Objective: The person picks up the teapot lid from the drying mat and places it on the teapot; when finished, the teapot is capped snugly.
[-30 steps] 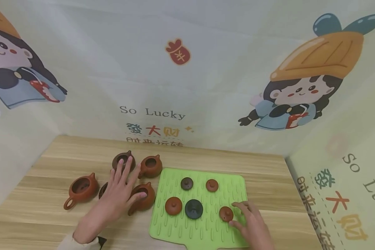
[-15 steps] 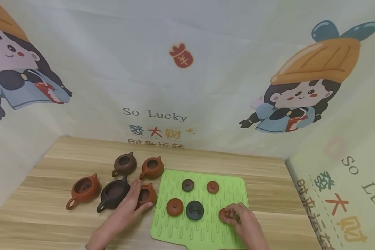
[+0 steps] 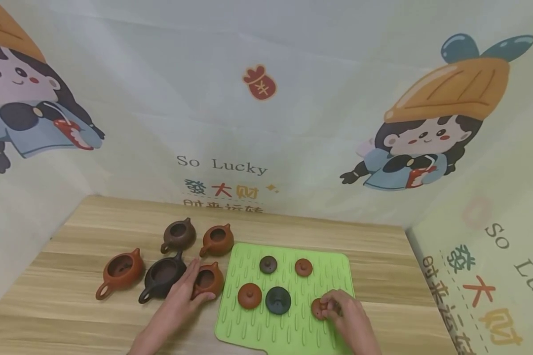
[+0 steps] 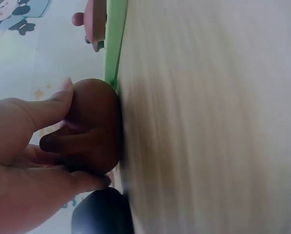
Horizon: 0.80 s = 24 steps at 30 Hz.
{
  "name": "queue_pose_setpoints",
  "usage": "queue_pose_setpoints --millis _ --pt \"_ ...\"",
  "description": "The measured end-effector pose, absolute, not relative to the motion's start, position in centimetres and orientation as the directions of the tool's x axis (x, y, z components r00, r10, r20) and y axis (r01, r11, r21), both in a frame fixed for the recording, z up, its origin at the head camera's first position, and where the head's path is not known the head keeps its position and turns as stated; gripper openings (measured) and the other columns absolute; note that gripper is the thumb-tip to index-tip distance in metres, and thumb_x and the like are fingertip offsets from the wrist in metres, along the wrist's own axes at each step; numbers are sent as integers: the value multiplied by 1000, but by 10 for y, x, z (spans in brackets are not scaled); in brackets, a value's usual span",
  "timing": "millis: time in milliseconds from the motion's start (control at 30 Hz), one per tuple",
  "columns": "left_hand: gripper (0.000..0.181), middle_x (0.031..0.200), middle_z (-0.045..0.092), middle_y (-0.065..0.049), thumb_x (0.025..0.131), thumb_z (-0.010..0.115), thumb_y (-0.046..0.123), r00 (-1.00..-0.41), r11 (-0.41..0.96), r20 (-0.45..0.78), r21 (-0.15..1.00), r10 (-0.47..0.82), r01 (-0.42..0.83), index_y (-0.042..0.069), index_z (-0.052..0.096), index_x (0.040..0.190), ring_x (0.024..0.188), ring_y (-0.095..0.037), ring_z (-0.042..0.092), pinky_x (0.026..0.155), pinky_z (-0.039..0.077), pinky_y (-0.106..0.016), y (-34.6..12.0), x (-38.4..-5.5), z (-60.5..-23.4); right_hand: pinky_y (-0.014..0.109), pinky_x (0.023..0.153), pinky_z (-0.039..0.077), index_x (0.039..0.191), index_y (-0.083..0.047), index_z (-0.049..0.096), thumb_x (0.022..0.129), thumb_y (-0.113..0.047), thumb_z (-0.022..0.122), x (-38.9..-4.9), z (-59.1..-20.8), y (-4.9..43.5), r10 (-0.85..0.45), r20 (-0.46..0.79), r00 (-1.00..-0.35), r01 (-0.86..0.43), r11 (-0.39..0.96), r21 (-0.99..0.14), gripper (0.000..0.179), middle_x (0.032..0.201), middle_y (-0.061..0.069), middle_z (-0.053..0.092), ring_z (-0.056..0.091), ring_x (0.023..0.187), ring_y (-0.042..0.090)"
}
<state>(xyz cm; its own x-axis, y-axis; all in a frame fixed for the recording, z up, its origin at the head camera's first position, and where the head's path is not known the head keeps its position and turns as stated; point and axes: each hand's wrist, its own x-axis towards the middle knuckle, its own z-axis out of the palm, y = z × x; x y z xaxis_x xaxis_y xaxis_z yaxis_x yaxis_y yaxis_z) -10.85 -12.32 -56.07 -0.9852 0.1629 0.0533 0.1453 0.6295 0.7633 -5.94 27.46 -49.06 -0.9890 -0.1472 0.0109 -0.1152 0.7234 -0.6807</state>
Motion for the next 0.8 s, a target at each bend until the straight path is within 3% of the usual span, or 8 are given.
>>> queue_pose_setpoints --millis 267,500,800 --pt "97 162 50 -34 85 93 27 -986 630 124 758 111 166 -9 46 161 148 -51 52 113 50 -66 -123 -106 -563 22 68 51 95 -10 78 89 3 84 -62 -473 257 -70 71 -995 -100 711 -696 16 84 -9 66 55 78 -1" --pt "98 160 53 -32 82 95 30 -988 640 121 753 96 154 -7 48 160 146 -51 54 111 52 -66 -125 -111 -567 21 62 46 92 -12 78 83 -1 90 -75 -458 235 -139 221 -965 -257 658 -708 19 80 -12 64 52 75 -2" --pt "98 160 55 -31 81 94 31 -986 638 137 752 93 164 -5 49 161 144 -51 56 110 53 -65 -124 -111 -570 21 62 47 93 -9 79 84 -1 90 -88 -448 210 -209 191 -959 -281 629 -725 16 80 -9 63 52 75 0"
